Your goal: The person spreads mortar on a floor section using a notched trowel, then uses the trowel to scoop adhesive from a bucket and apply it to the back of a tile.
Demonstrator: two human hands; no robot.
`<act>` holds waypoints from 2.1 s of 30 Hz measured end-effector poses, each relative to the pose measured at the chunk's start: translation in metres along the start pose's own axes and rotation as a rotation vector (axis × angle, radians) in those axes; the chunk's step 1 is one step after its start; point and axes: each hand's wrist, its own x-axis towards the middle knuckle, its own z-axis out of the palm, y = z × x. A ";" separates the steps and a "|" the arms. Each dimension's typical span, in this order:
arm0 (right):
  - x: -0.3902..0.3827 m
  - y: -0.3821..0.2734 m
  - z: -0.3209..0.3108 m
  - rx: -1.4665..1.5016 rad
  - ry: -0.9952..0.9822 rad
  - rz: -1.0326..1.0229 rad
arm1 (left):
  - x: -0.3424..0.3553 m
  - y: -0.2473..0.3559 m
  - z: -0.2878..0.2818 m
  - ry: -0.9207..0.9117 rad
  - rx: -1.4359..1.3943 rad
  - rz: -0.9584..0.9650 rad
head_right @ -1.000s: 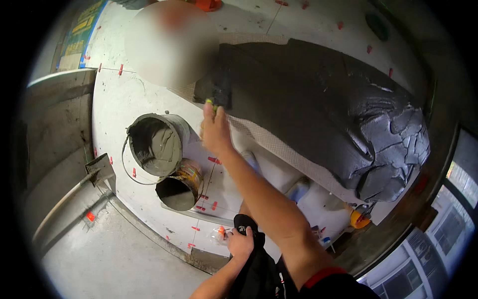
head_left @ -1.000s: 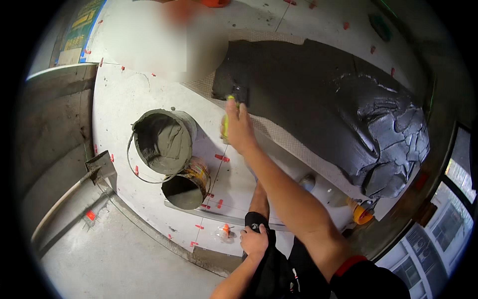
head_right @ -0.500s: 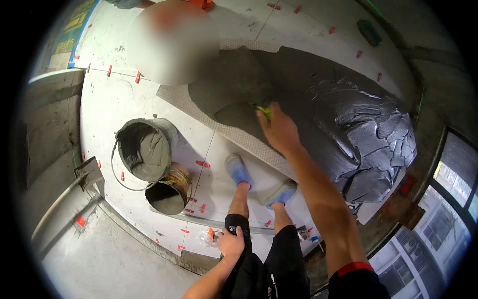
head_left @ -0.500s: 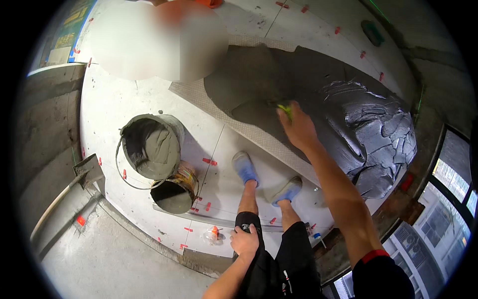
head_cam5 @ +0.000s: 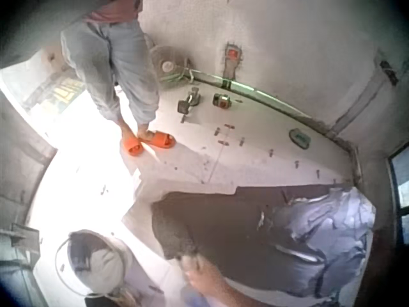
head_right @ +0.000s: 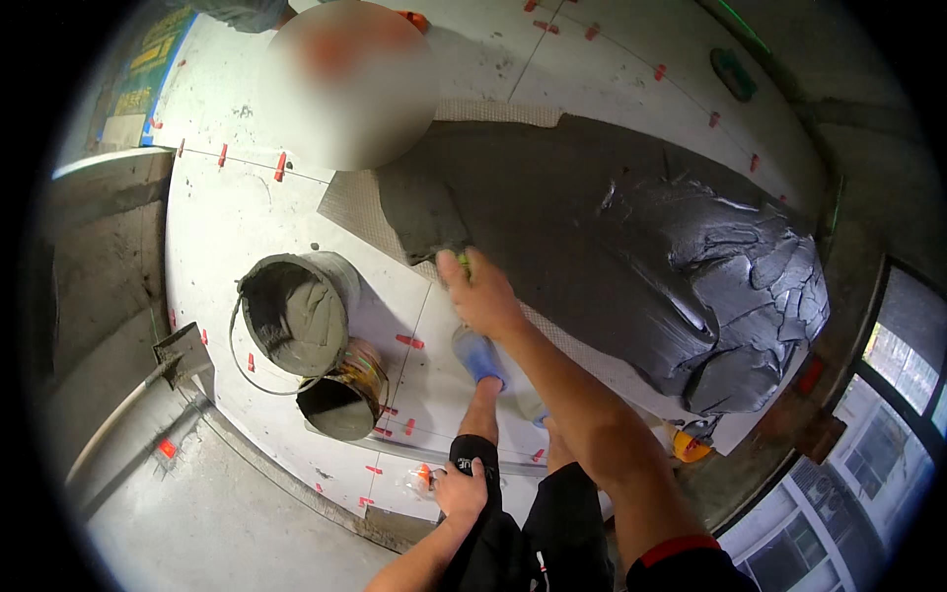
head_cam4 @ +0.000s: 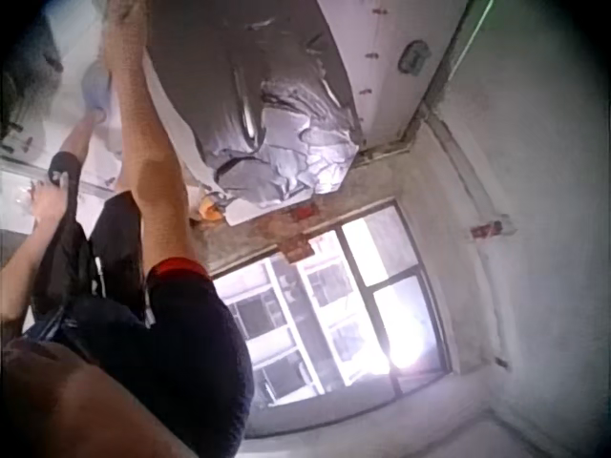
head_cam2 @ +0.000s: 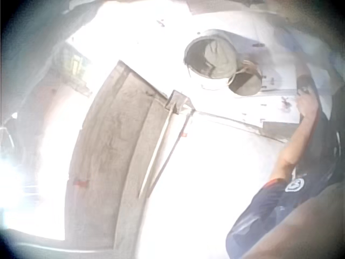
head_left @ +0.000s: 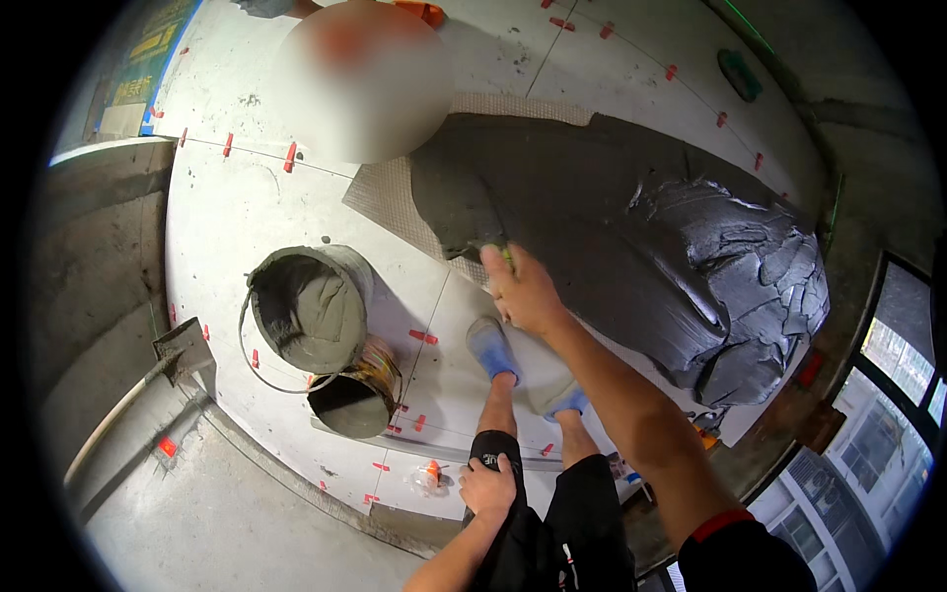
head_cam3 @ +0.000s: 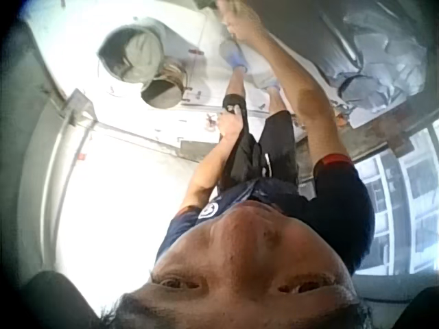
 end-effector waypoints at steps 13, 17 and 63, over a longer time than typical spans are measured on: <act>0.074 -0.037 -0.146 -0.570 0.322 -0.002 | 0.004 -0.001 -0.006 -0.016 0.017 0.013; 0.078 0.003 -0.226 -0.619 0.494 0.040 | 0.004 0.003 -0.010 -0.055 -0.009 -0.010; 0.006 -0.038 0.044 -0.440 -0.107 -0.222 | 0.002 0.000 -0.005 -0.053 -0.119 -0.049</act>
